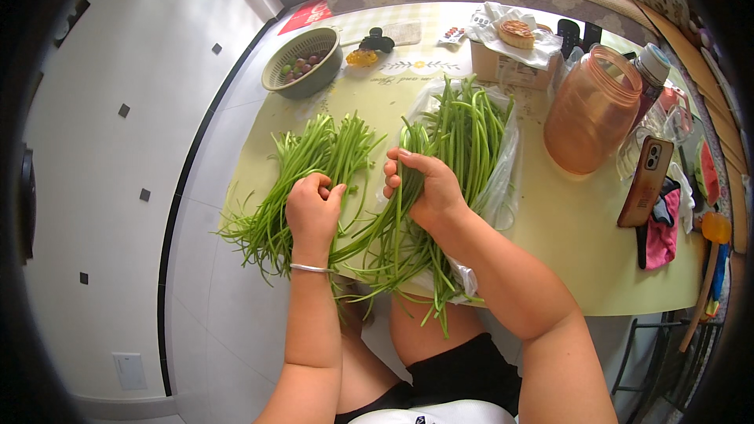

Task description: The person sits on the floor and snaps the ends off long green vegetables by hand, placing the trimmed pieces into a plastic bag on the table.

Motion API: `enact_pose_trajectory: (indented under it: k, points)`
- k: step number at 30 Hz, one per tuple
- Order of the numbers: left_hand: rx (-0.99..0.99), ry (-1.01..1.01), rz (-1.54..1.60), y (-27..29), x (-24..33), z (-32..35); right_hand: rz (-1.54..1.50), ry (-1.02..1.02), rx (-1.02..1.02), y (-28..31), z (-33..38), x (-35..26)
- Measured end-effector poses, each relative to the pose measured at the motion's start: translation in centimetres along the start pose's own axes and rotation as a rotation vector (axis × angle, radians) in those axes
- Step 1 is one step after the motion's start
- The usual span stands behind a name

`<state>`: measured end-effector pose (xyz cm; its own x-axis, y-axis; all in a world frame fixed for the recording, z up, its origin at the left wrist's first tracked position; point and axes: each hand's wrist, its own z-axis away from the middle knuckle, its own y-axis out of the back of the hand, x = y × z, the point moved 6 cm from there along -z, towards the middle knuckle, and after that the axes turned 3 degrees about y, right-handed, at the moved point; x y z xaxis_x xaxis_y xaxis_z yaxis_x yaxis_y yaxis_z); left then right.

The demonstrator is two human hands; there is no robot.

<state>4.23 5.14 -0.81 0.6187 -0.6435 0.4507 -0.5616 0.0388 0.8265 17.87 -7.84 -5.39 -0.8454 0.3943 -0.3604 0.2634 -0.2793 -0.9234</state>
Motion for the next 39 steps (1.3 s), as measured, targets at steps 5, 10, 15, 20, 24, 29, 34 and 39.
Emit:
enact_pose_trajectory:
  k: [5,10,15,20,24,29,34,39]
  points:
    - [-0.081,0.030,0.135,0.4,-1.5,-0.3,-0.100,-0.037,-0.088,-0.2,0.0,-0.4]
    - [-0.132,0.034,0.284,1.2,-1.5,-0.3,-0.117,-0.047,-0.107,-0.2,0.0,-0.4]
    - [-0.205,0.022,0.055,2.2,-0.4,0.2,0.011,-0.045,-0.025,0.7,-0.5,0.2]
    - [-0.374,0.037,-0.116,1.2,-0.1,1.0,0.072,-0.052,0.029,0.6,-0.6,0.6]
    - [-0.328,-0.020,-0.188,0.8,0.2,1.2,0.090,-0.059,0.030,0.6,-0.5,0.6]
    - [-0.246,-0.032,-0.114,1.5,0.1,0.9,0.097,-0.051,0.031,0.9,-0.5,0.4]
    - [-0.167,-0.186,0.080,1.4,1.1,1.0,0.105,-0.074,0.027,0.7,-0.6,0.8]
    - [-0.011,-0.187,-0.109,0.7,1.2,1.2,0.109,-0.077,0.023,0.8,-0.6,0.7]
